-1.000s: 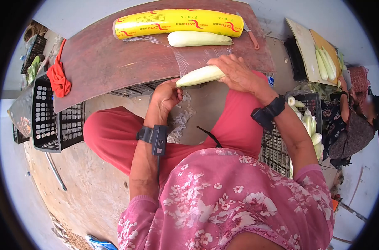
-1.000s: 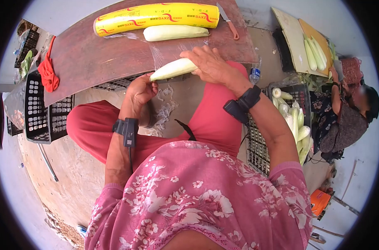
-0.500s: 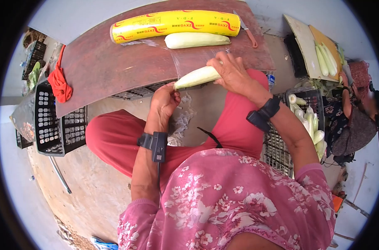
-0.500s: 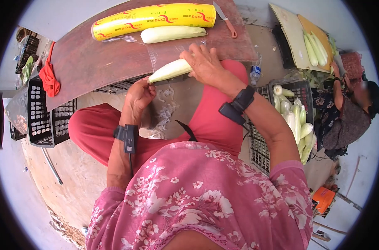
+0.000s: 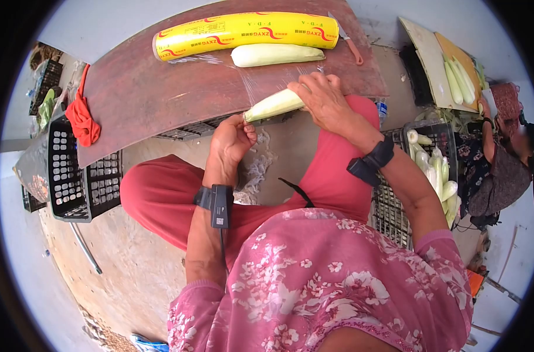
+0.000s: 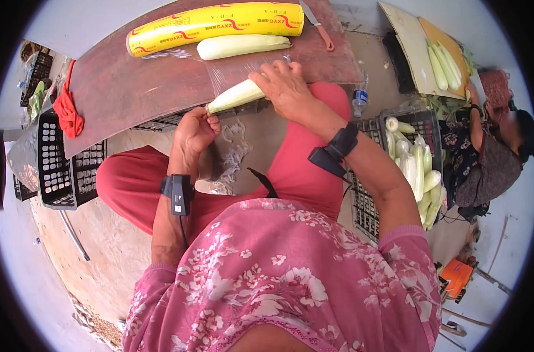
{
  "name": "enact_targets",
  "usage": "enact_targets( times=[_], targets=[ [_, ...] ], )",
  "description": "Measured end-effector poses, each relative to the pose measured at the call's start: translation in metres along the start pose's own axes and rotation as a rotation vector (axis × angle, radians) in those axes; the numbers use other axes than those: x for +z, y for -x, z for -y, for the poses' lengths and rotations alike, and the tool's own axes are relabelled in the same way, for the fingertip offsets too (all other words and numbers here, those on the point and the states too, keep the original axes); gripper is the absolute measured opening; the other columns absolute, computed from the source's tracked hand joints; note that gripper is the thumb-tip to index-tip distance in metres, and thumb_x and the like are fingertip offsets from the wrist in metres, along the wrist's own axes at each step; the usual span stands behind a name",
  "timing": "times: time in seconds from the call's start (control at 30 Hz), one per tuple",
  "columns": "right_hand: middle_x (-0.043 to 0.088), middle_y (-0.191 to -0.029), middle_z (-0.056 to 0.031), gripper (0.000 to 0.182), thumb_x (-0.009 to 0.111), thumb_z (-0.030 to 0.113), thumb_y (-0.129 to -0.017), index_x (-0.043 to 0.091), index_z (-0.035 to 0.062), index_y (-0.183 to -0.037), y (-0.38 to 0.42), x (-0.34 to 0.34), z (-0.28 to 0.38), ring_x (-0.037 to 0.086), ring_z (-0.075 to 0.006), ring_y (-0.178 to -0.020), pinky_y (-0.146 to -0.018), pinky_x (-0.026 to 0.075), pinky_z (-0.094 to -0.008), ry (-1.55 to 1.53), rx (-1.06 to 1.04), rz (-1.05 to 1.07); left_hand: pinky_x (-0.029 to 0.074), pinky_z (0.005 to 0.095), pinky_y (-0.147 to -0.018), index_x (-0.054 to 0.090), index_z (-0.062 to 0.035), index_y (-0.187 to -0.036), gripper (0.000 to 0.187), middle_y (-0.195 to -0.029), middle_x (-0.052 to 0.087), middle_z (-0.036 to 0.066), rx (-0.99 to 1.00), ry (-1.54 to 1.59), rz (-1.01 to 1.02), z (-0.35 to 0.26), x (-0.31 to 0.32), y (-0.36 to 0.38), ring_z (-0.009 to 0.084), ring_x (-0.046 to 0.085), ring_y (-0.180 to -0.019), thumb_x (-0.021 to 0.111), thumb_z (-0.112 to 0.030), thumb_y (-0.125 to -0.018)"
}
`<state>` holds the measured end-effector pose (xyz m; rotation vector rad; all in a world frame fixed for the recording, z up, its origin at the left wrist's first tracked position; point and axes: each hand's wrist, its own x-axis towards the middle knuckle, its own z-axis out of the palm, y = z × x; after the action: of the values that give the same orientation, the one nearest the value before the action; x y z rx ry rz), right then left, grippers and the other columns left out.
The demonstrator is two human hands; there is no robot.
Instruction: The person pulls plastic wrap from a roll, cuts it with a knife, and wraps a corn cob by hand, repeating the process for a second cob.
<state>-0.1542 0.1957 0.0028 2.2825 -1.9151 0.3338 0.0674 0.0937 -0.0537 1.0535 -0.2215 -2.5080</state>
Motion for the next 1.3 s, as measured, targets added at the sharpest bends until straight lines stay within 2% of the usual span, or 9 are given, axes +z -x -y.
enact_targets(
  times=[0.1, 0.2, 0.4, 0.5, 0.6, 0.9, 1.0, 1.17, 1.3],
  targets=[
    [0.047, -0.113, -0.0076, 0.052, 0.061, 0.004, -0.074, 0.046, 0.0148, -0.123, 0.003, 0.001, 0.000, 0.044, -0.0251, -0.107, -0.086, 0.028, -0.0416, -0.015, 0.032, 0.057, 0.037, 0.0249, -0.050, 0.050, -0.0012, -0.083, 0.009, -0.064, 0.045, 0.003, -0.104, 0.055, 0.040, -0.003, -0.004, -0.007, 0.0132, 0.042, -0.055, 0.043, -0.007, -0.083],
    [0.047, -0.114, -0.0075, 0.051, 0.060, 0.004, -0.075, 0.047, 0.0166, -0.123, 0.004, 0.004, 0.001, 0.043, -0.0259, -0.109, -0.088, 0.027, -0.0428, -0.006, 0.043, 0.041, 0.036, 0.0247, -0.050, 0.049, -0.0015, -0.081, 0.009, -0.062, 0.044, 0.003, -0.083, 0.055, 0.049, -0.001, -0.001, -0.005, 0.0133, 0.042, -0.053, 0.042, -0.007, -0.081],
    [0.047, -0.116, -0.0070, 0.051, 0.060, 0.004, -0.075, 0.047, 0.0181, -0.123, 0.006, 0.004, 0.004, 0.042, -0.0265, -0.112, -0.090, 0.027, -0.0441, 0.007, 0.071, 0.047, 0.033, 0.0238, -0.046, 0.048, -0.0097, -0.075, 0.019, -0.060, 0.042, -0.001, -0.036, 0.087, -0.047, -0.001, 0.014, 0.002, 0.0110, 0.039, -0.049, 0.052, -0.020, -0.090],
    [0.047, -0.116, -0.0068, 0.052, 0.061, 0.005, -0.075, 0.047, 0.0185, -0.123, 0.006, 0.005, 0.004, 0.042, -0.0266, -0.112, -0.091, 0.027, -0.0444, 0.001, 0.072, 0.041, 0.031, 0.0223, -0.044, 0.047, -0.0133, -0.073, 0.023, -0.059, 0.041, -0.003, -0.097, 0.057, 0.000, -0.002, 0.008, -0.008, 0.0087, 0.036, -0.047, 0.058, -0.025, -0.090],
    [0.048, -0.116, -0.0068, 0.051, 0.061, 0.005, -0.075, 0.048, 0.0184, -0.123, 0.006, 0.005, 0.004, 0.042, -0.0266, -0.112, -0.091, 0.027, -0.0446, -0.009, 0.070, 0.037, 0.029, 0.0207, -0.044, 0.049, -0.0128, -0.078, 0.016, -0.059, 0.038, -0.004, -0.115, -0.007, -0.001, -0.003, 0.006, -0.014, 0.0072, 0.033, -0.047, 0.056, -0.021, -0.091],
    [0.048, -0.115, -0.0076, 0.053, 0.060, 0.002, -0.073, 0.049, 0.0185, -0.122, 0.006, 0.005, 0.005, 0.043, -0.0264, -0.110, -0.089, 0.027, -0.0431, 0.020, 0.057, 0.055, 0.028, 0.0230, -0.040, 0.054, -0.0099, -0.077, 0.012, -0.058, 0.042, -0.002, 0.251, -0.220, -0.251, 0.016, 0.012, -0.013, 0.0077, 0.035, -0.045, 0.058, -0.015, -0.087],
    [0.048, -0.114, -0.0077, 0.054, 0.061, 0.003, -0.073, 0.049, 0.0178, -0.123, 0.006, 0.005, 0.004, 0.043, -0.0260, -0.109, -0.088, 0.027, -0.0423, 0.037, 0.056, 0.061, 0.027, 0.0215, -0.041, 0.052, -0.0108, -0.076, 0.016, -0.059, 0.040, -0.005, 0.349, -0.284, -0.315, 0.019, 0.021, -0.004, 0.0057, 0.033, -0.045, 0.055, -0.017, -0.091],
    [0.048, -0.103, -0.0049, 0.047, 0.060, 0.007, -0.074, 0.052, 0.0148, -0.120, 0.006, 0.002, 0.001, 0.044, -0.0230, -0.099, -0.079, 0.028, -0.0391, 0.060, 0.023, 0.000, 0.028, 0.0214, -0.041, 0.052, -0.0104, -0.077, 0.015, -0.060, 0.041, -0.004, 0.449, -0.312, -0.362, 0.021, 0.018, -0.003, 0.0058, 0.035, -0.045, 0.057, -0.017, -0.090],
    [0.047, -0.105, -0.0066, 0.050, 0.063, 0.010, -0.074, 0.049, 0.0136, -0.122, 0.000, -0.003, 0.000, 0.044, -0.0240, -0.100, -0.078, 0.028, -0.0401, 0.065, 0.028, 0.053, 0.029, 0.0206, -0.041, 0.052, -0.0098, -0.077, 0.016, -0.061, 0.042, -0.004, 0.487, -0.321, -0.353, 0.022, 0.016, -0.003, 0.0063, 0.037, -0.046, 0.057, -0.018, -0.090]
  ],
)
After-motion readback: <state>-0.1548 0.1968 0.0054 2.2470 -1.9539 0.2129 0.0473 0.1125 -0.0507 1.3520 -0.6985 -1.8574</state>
